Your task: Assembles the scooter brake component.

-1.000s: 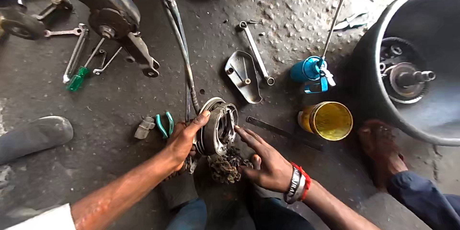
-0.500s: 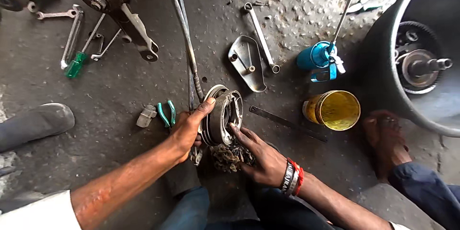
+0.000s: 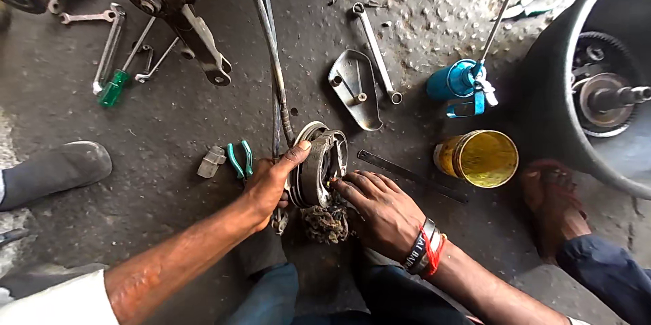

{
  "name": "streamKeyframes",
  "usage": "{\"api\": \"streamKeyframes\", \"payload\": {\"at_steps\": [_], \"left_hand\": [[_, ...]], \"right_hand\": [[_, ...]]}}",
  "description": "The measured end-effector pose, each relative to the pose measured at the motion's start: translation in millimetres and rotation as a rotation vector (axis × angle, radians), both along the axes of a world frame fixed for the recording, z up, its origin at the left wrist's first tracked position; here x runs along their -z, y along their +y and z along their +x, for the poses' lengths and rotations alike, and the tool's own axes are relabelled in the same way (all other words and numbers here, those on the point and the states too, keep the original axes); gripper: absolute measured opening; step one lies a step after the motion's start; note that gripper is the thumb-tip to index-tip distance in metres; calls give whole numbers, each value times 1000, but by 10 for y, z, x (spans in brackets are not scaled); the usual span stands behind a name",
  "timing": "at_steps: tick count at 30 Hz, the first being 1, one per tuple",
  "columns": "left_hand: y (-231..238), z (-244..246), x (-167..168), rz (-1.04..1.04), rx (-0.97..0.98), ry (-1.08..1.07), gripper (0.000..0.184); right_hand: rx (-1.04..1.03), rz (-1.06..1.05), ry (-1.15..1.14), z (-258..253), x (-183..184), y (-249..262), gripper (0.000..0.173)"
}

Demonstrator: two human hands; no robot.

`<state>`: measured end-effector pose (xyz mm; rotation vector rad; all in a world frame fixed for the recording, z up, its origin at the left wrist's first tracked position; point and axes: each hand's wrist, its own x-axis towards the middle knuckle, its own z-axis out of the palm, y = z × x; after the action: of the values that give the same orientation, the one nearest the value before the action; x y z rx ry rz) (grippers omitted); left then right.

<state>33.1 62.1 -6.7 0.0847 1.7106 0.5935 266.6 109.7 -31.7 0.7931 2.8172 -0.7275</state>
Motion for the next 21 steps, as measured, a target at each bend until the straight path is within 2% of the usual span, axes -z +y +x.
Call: {"api": "streamKeyframes", "payload": {"at_steps": [3,6,11,16,21], "left_hand": [[-8,4,1,-2,-4,1,58],[-10,-8,4,-5,-4,2,58],[7,-5,-19,-13,-8,12,55],[-7,-13,-24,-9,-16,-2,54],[-20,-33,-28,3,-16,-10,54]], "right_hand": [[125,-208,109,31,12,13,41],[265,-439,151,31,12,36,51],[390,-648,54,-80,28,55,62],[422,-704,25,-196,12,21,58],[543,-928,199,-147,-61,84,44]]}}
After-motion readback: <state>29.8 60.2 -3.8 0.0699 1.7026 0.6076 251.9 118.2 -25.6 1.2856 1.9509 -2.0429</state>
